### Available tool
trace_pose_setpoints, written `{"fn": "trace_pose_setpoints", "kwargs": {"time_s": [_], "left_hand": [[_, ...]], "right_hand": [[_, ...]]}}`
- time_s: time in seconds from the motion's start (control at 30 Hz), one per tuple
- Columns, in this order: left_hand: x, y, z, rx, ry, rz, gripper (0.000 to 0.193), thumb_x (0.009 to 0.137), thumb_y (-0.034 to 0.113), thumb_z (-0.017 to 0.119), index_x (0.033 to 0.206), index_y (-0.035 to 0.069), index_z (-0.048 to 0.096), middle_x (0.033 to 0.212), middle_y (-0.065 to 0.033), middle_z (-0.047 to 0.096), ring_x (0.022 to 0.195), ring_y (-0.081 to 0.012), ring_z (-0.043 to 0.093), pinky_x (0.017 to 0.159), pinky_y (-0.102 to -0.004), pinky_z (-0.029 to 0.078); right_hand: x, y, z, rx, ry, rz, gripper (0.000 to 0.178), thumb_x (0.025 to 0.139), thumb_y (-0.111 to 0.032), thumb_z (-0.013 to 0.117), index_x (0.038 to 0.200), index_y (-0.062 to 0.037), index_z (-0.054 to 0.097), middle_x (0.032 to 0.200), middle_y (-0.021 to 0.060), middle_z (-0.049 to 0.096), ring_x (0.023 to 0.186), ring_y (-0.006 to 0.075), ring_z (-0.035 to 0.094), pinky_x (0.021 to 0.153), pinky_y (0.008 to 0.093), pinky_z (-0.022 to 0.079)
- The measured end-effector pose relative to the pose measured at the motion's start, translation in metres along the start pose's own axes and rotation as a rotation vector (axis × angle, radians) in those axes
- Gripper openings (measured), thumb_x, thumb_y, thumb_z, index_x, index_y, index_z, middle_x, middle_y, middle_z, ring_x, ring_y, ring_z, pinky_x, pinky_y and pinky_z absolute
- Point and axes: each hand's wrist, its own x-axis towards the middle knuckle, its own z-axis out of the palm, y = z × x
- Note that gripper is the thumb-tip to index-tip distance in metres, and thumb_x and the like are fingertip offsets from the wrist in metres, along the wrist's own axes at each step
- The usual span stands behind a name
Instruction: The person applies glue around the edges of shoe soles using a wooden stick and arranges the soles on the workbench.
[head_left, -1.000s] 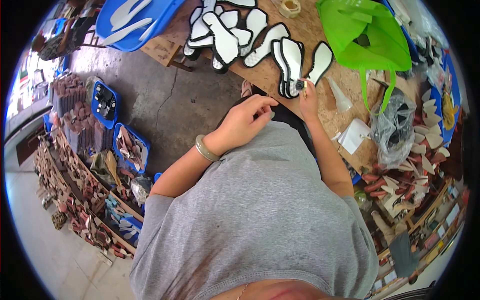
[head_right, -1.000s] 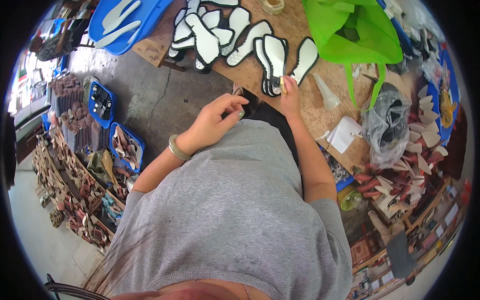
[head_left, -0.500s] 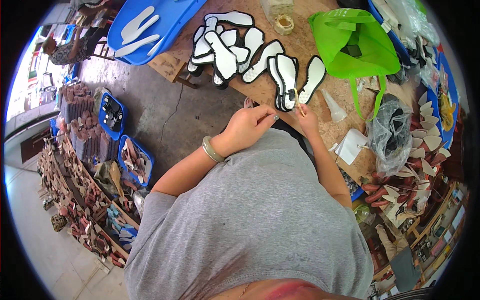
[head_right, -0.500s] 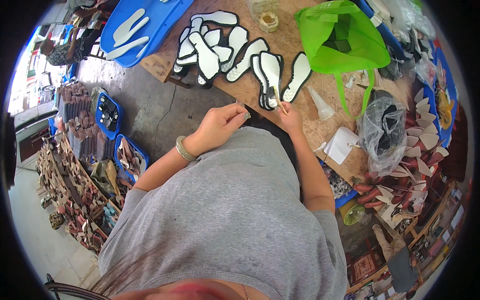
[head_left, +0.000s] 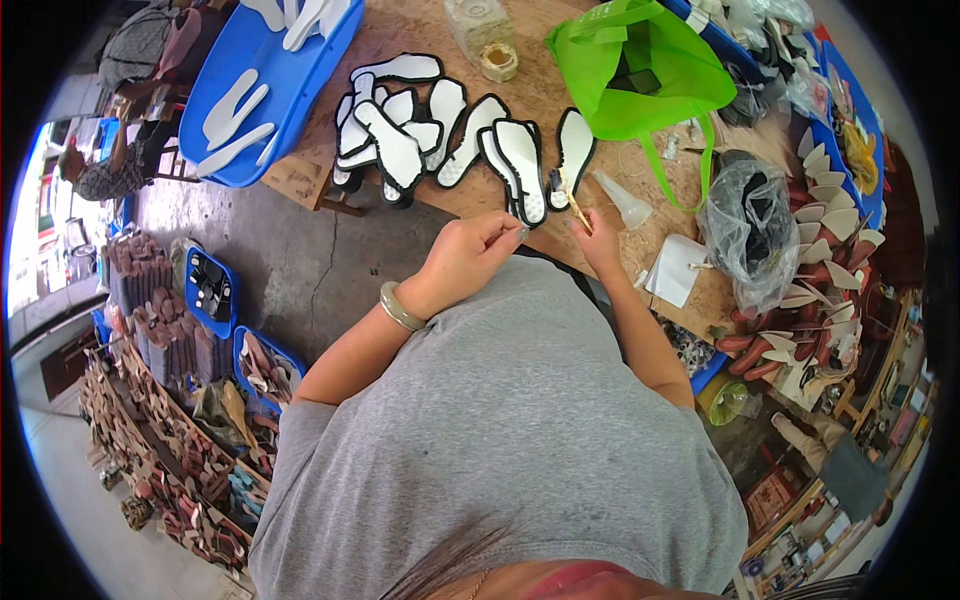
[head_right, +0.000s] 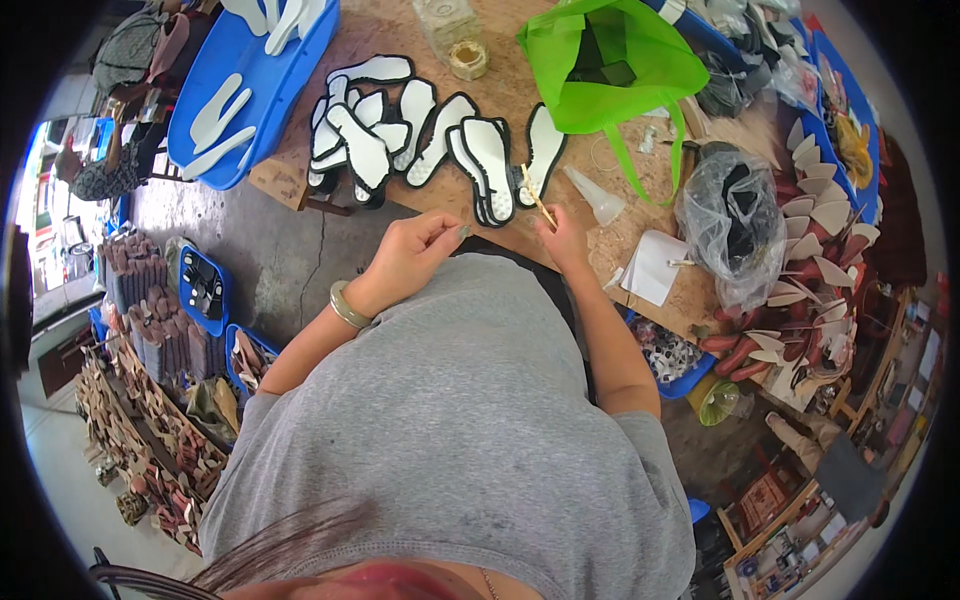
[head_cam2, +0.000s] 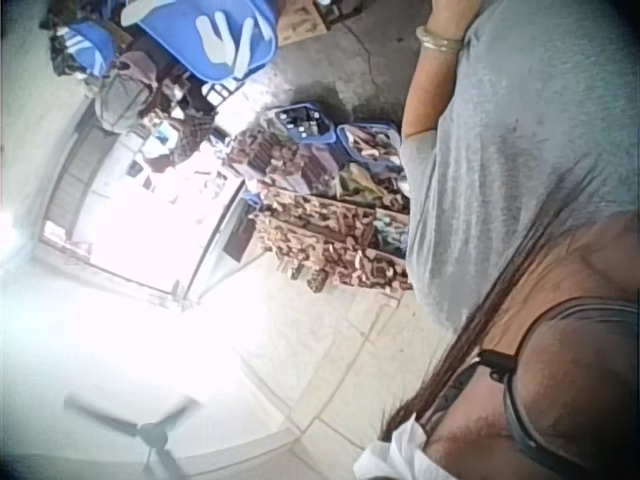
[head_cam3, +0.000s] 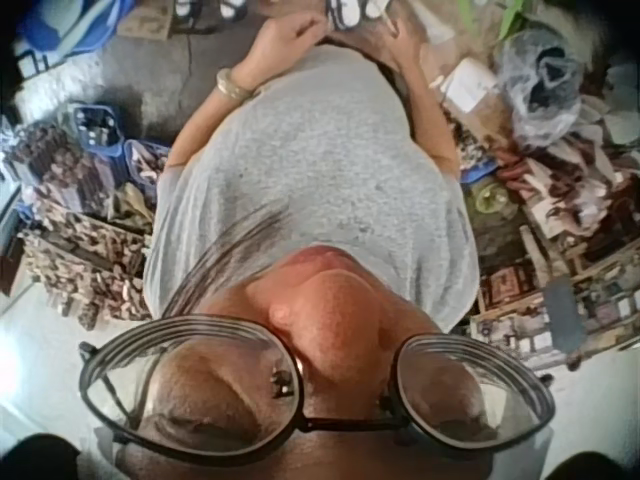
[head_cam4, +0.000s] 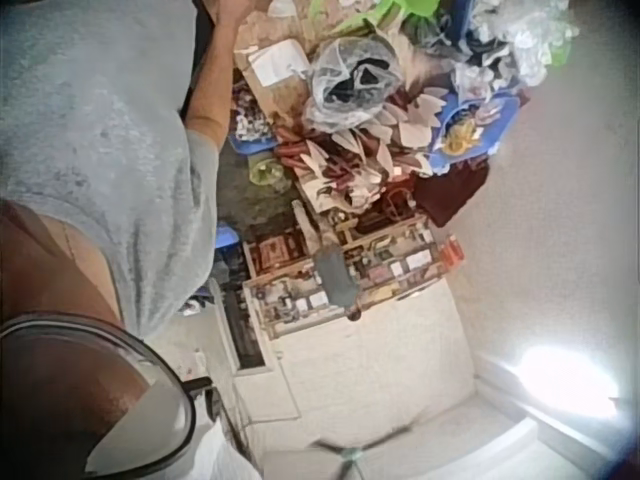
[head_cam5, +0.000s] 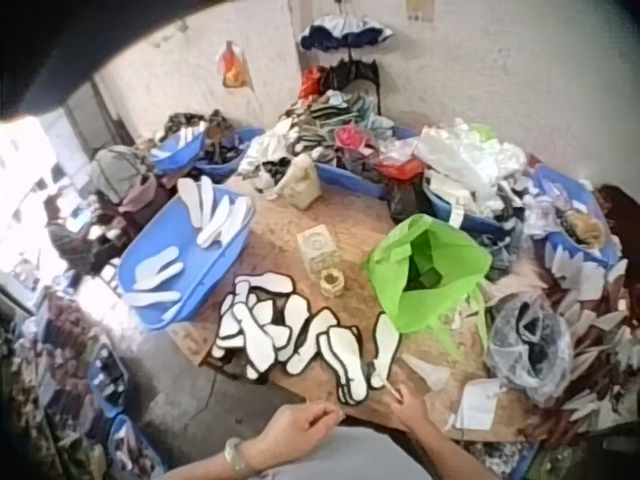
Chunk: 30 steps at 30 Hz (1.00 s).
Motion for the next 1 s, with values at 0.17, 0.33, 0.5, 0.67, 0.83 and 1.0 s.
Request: {"fn": "trace_pose_setpoints", "kwargs": {"time_s": [0.17, 0.33, 0.5, 0.67, 0.83, 1.0], "left_hand": [[0.004, 0.001, 0.001, -0.022, -0.022, 0.038, 0.019, 0.092, 0.017, 0.058, 0.094, -0.001, 0.062, 0.062, 0.0007, 0.050, 0.056, -0.0048, 0.040, 0.050, -0.0232, 0.036], [0.005, 0.001, -0.002, -0.020, -0.003, 0.055, 0.019, 0.092, 0.017, 0.058, 0.095, -0.002, 0.062, 0.062, 0.0009, 0.050, 0.056, -0.0047, 0.040, 0.050, -0.0233, 0.035], [0.004, -0.002, -0.009, -0.007, 0.002, 0.057, 0.020, 0.092, 0.017, 0.058, 0.096, -0.002, 0.062, 0.063, 0.0007, 0.050, 0.057, -0.0048, 0.040, 0.050, -0.0233, 0.035], [0.003, -0.011, -0.019, -0.008, 0.007, -0.035, 0.016, 0.089, 0.015, 0.058, 0.094, 0.001, 0.061, 0.068, -0.0117, 0.058, 0.059, -0.0192, 0.054, 0.057, -0.0304, 0.043], [-0.003, -0.022, -0.030, -0.066, 0.064, -0.124, 0.016, 0.089, 0.016, 0.058, 0.094, 0.001, 0.062, 0.066, -0.0092, 0.055, 0.057, -0.0139, 0.048, 0.056, -0.0280, 0.042], [-0.008, -0.035, -0.040, -0.119, 0.117, -0.171, 0.015, 0.091, 0.012, 0.057, 0.094, -0.002, 0.062, 0.069, 0.0025, 0.054, 0.062, -0.0036, 0.043, 0.055, -0.0209, 0.037]], "right_hand": [[-0.003, 0.002, 0.000, 0.015, 0.037, 0.014, 0.036, 0.083, -0.036, 0.064, 0.103, -0.0068, 0.059, 0.084, 0.0137, 0.066, 0.075, 0.0287, 0.065, 0.066, 0.0380, 0.048], [0.001, 0.000, 0.005, 0.048, 0.041, -0.012, 0.033, 0.086, -0.036, 0.060, 0.104, -0.0078, 0.059, 0.083, 0.0124, 0.066, 0.074, 0.0284, 0.065, 0.064, 0.0374, 0.048], [0.029, -0.016, 0.007, 0.068, 0.074, -0.078, 0.032, 0.089, -0.032, 0.056, 0.110, -0.0080, 0.060, 0.080, 0.0117, 0.065, 0.070, 0.0270, 0.062, 0.063, 0.0368, 0.047], [0.081, -0.044, 0.010, 0.071, 0.070, -0.085, 0.036, 0.089, -0.031, 0.056, 0.117, -0.0097, 0.059, 0.078, 0.0123, 0.064, 0.069, 0.0268, 0.062, 0.063, 0.0364, 0.047], [0.133, -0.095, 0.007, 0.037, 0.104, -0.051, 0.025, 0.086, -0.030, 0.061, 0.103, -0.0120, 0.062, 0.076, 0.0117, 0.065, 0.070, 0.0285, 0.063, 0.061, 0.0380, 0.048], [0.207, -0.125, 0.007, -0.037, 0.099, -0.177, 0.021, 0.084, -0.032, 0.063, 0.090, -0.0117, 0.063, 0.074, 0.0110, 0.066, 0.072, 0.0291, 0.064, 0.062, 0.0399, 0.048]]}}
